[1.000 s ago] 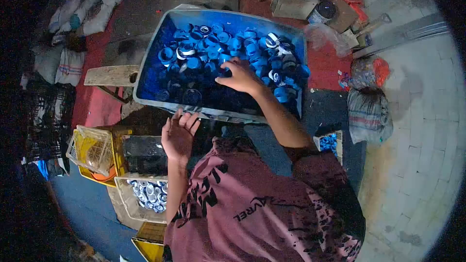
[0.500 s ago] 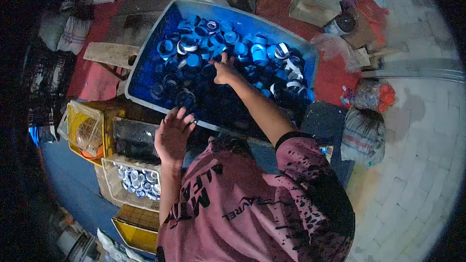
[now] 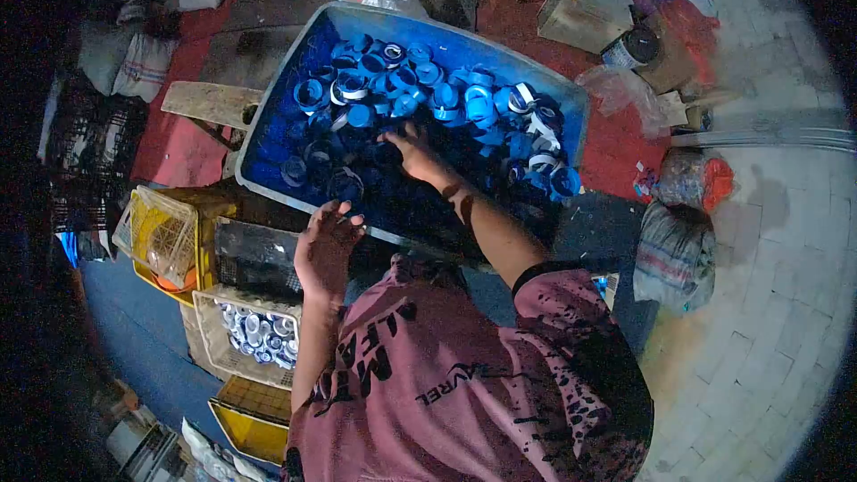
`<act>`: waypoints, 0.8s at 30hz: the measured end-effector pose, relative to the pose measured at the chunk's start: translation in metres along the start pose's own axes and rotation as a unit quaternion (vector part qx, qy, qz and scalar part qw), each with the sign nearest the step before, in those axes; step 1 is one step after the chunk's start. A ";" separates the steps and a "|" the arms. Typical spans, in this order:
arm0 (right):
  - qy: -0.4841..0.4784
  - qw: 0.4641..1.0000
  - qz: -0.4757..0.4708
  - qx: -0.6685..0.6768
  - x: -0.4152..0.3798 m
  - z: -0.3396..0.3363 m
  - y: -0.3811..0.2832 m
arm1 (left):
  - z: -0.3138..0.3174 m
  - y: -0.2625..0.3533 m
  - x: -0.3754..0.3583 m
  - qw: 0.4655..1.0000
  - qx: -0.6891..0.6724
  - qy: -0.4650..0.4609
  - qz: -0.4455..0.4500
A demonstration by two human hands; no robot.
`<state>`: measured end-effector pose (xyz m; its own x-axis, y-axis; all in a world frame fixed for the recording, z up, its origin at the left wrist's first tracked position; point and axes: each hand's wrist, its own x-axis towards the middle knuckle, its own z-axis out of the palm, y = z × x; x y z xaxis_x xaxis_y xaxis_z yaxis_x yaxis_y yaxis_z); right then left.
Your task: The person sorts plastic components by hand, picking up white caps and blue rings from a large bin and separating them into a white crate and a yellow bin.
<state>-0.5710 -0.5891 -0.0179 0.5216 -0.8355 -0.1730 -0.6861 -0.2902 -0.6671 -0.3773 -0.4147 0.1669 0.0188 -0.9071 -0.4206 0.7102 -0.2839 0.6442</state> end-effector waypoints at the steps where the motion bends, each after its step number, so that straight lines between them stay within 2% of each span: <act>1: -0.014 1.000 -0.004 -0.020 -0.003 -0.002 -0.007 | 0.000 0.001 0.001 1.000 0.003 0.001 0.000; 2: -0.028 0.999 -0.007 -0.041 -0.003 -0.005 -0.013 | 0.000 0.001 0.002 1.000 0.005 0.002 0.001; 4: -0.019 0.999 0.048 -0.001 0.023 0.039 0.030 | 0.001 0.000 0.004 1.000 0.003 0.011 -0.004; 5: -0.022 0.996 0.085 0.023 0.029 0.045 0.030 | 0.000 0.000 0.005 1.000 -0.001 0.018 -0.007; 6: -0.022 0.991 0.123 0.046 0.034 0.049 0.029 | -0.001 -0.001 0.005 1.000 -0.005 0.025 -0.012; 8: -0.034 0.971 0.215 0.098 0.034 0.013 -0.016 | -0.004 -0.003 0.006 0.999 0.005 0.031 -0.016; 10: -0.165 0.969 0.145 -0.111 0.049 0.008 -0.010 | -0.004 -0.003 0.007 0.999 0.017 0.038 -0.019; 12: -0.202 0.955 0.109 -0.188 0.061 0.006 0.000 | -0.003 -0.003 0.007 0.998 0.032 0.046 -0.019; 17: -0.099 0.989 0.098 -0.058 0.049 0.009 0.016 | -0.005 -0.006 0.010 0.998 0.039 0.049 -0.010; 20: 0.010 0.998 -0.045 -0.044 0.033 0.035 0.059 | -0.004 -0.006 0.010 0.998 0.044 0.055 -0.003; 23: 0.032 0.993 -0.089 -0.067 0.005 0.006 0.038 | 0.001 -0.003 0.010 0.997 0.050 0.063 0.003; 24: 0.036 0.995 -0.077 -0.048 0.000 -0.004 0.028 | 0.002 -0.002 0.011 0.996 0.054 0.066 0.004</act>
<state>-0.5923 -0.5996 -0.0342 0.5885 -0.8082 -0.0203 -0.6480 -0.4566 -0.6096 -0.3799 -0.4246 0.1623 0.1224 -0.8624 -0.4913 0.6301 -0.3149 0.7098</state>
